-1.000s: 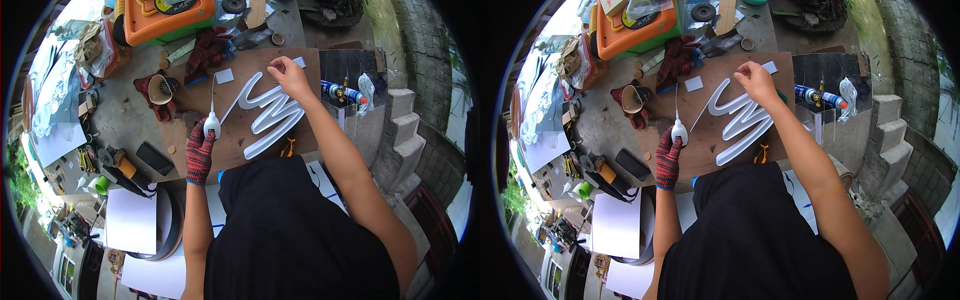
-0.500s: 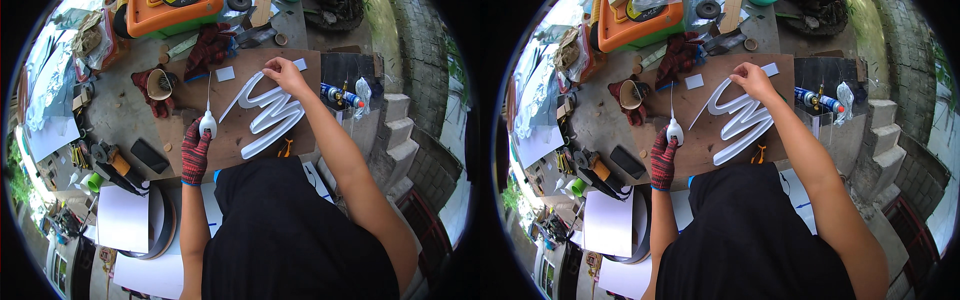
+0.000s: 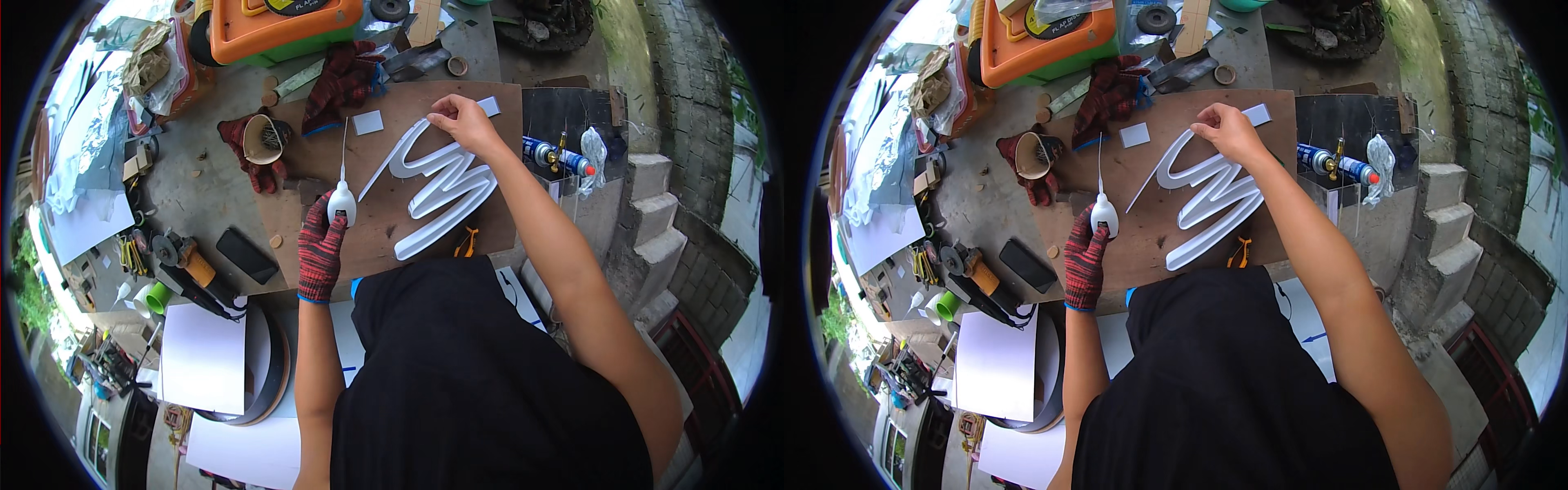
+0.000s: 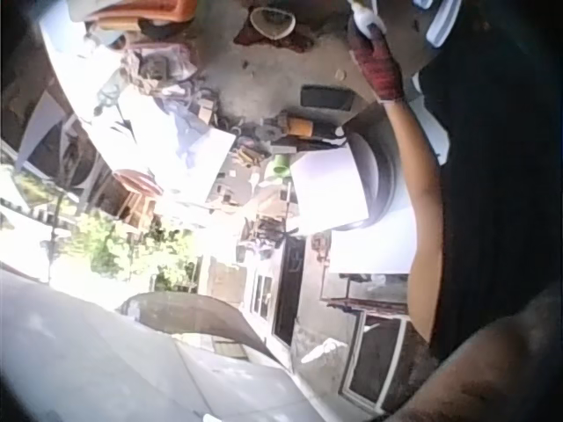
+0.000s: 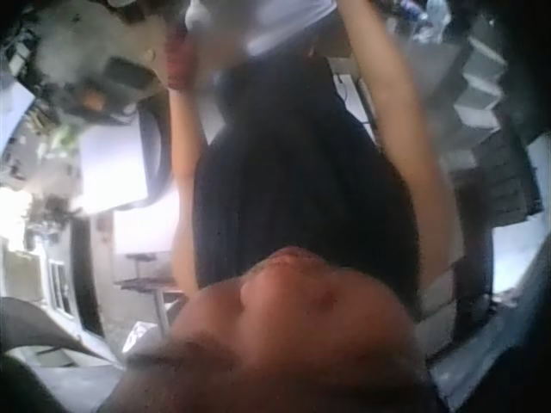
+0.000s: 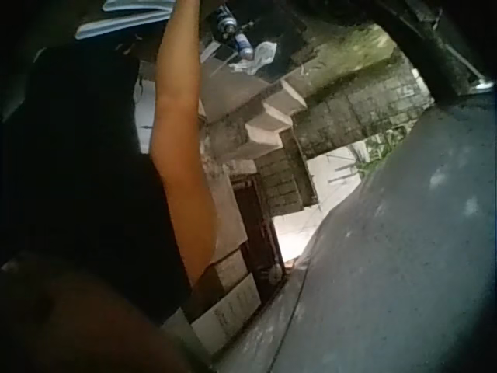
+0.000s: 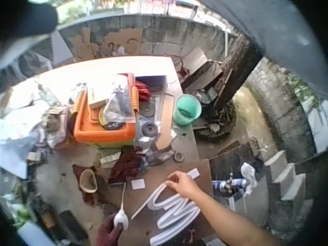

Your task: The recorder is assembling or finishing a 3D signage component by applying glue and using a heat gun.

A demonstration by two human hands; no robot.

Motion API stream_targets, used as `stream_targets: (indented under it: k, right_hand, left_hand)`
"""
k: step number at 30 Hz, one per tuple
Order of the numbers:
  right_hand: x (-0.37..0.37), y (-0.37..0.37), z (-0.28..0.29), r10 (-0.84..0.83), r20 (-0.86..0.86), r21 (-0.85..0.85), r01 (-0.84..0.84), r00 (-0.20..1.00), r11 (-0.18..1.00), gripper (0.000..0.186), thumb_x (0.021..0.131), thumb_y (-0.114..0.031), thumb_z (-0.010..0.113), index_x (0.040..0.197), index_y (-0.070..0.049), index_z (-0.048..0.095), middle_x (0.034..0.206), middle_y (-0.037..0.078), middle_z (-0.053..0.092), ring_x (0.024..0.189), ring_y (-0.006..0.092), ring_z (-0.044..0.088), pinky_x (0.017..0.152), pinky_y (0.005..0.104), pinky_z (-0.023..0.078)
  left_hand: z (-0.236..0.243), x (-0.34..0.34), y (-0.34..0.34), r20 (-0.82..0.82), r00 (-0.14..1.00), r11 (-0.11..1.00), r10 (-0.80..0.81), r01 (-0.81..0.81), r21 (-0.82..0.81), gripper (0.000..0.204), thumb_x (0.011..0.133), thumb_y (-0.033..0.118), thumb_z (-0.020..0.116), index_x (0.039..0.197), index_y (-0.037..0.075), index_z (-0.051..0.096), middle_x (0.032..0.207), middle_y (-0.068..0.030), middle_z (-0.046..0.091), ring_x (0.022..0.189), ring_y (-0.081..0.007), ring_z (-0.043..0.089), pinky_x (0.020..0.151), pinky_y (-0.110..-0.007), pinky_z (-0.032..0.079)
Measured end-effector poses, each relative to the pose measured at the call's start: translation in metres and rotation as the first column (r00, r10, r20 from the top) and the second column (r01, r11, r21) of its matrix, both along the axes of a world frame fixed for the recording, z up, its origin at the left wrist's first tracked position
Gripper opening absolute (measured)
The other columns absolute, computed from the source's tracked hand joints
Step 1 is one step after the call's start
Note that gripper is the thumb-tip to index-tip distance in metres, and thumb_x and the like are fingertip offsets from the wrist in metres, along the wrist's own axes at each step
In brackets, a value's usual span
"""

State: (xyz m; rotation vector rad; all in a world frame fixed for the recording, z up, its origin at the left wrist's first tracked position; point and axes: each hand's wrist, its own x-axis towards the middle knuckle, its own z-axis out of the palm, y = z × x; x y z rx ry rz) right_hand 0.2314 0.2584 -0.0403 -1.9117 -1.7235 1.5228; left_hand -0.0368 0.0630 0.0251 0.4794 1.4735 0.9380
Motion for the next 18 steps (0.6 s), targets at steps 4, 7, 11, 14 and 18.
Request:
stream_targets:
  k: [4, 7, 11, 14, 18]
  right_hand:
    - [0.002, 0.000, -0.005, -0.006, -0.013, 0.021, 0.006, 1.000, 1.000, 0.036, 0.081, -0.026, 0.076, 0.102, 0.002, 0.066, 0.095, 0.013, 0.069, 0.089, 0.0202, 0.065, 0.080, 0.0320, 0.051]
    - [-0.003, 0.001, 0.000, 0.012, 0.014, 0.019, -0.012, 1.000, 1.000, 0.036, 0.081, -0.026, 0.076, 0.102, 0.001, 0.066, 0.095, 0.013, 0.069, 0.089, 0.0204, 0.066, 0.080, 0.0319, 0.051]
    - [0.002, 0.001, -0.002, 0.018, 0.010, 0.088, -0.019, 1.000, 0.996, 0.036, 0.082, -0.027, 0.075, 0.102, 0.001, 0.066, 0.094, 0.013, 0.070, 0.088, 0.0208, 0.066, 0.080, 0.0324, 0.051]
    - [0.008, -0.002, 0.012, -0.064, -0.101, 0.111, 0.075, 0.993, 0.991, 0.034, 0.084, -0.027, 0.074, 0.102, 0.001, 0.066, 0.092, 0.011, 0.069, 0.085, 0.0181, 0.065, 0.076, 0.0310, 0.051]
    - [0.020, -0.020, 0.047, -0.076, -0.204, 0.194, 0.116, 0.976, 0.974, 0.031, 0.089, -0.026, 0.069, 0.103, 0.001, 0.065, 0.088, 0.007, 0.068, 0.080, 0.0124, 0.061, 0.070, 0.0274, 0.049]
  left_hand:
    - [0.000, -0.002, -0.002, -0.022, 1.000, 1.000, -0.019, 0.019, -0.001, 0.042, 0.095, 0.015, 0.061, 0.133, 0.002, 0.050, 0.123, -0.0101, 0.057, 0.111, -0.0192, 0.055, 0.096, -0.033, 0.046]
    - [0.004, -0.003, -0.003, -0.028, 1.000, 1.000, -0.009, 0.010, 0.018, 0.042, 0.095, 0.016, 0.061, 0.133, 0.002, 0.051, 0.122, -0.0097, 0.057, 0.111, -0.0192, 0.055, 0.095, -0.033, 0.047]
    - [0.015, 0.000, 0.000, -0.017, 1.000, 0.999, -0.015, 0.016, 0.049, 0.042, 0.094, 0.015, 0.061, 0.133, 0.002, 0.051, 0.122, -0.0099, 0.057, 0.111, -0.0185, 0.055, 0.096, -0.032, 0.046]
    - [0.027, 0.005, -0.004, -0.044, 0.999, 0.996, -0.016, 0.020, 0.088, 0.042, 0.094, 0.015, 0.060, 0.133, 0.002, 0.050, 0.121, -0.0098, 0.058, 0.111, -0.0179, 0.055, 0.097, -0.032, 0.044]
    - [0.051, 0.020, -0.007, -0.041, 0.996, 0.986, -0.081, 0.086, 0.140, 0.041, 0.094, 0.015, 0.061, 0.131, 0.002, 0.052, 0.119, -0.0097, 0.059, 0.111, -0.0178, 0.055, 0.097, -0.031, 0.043]
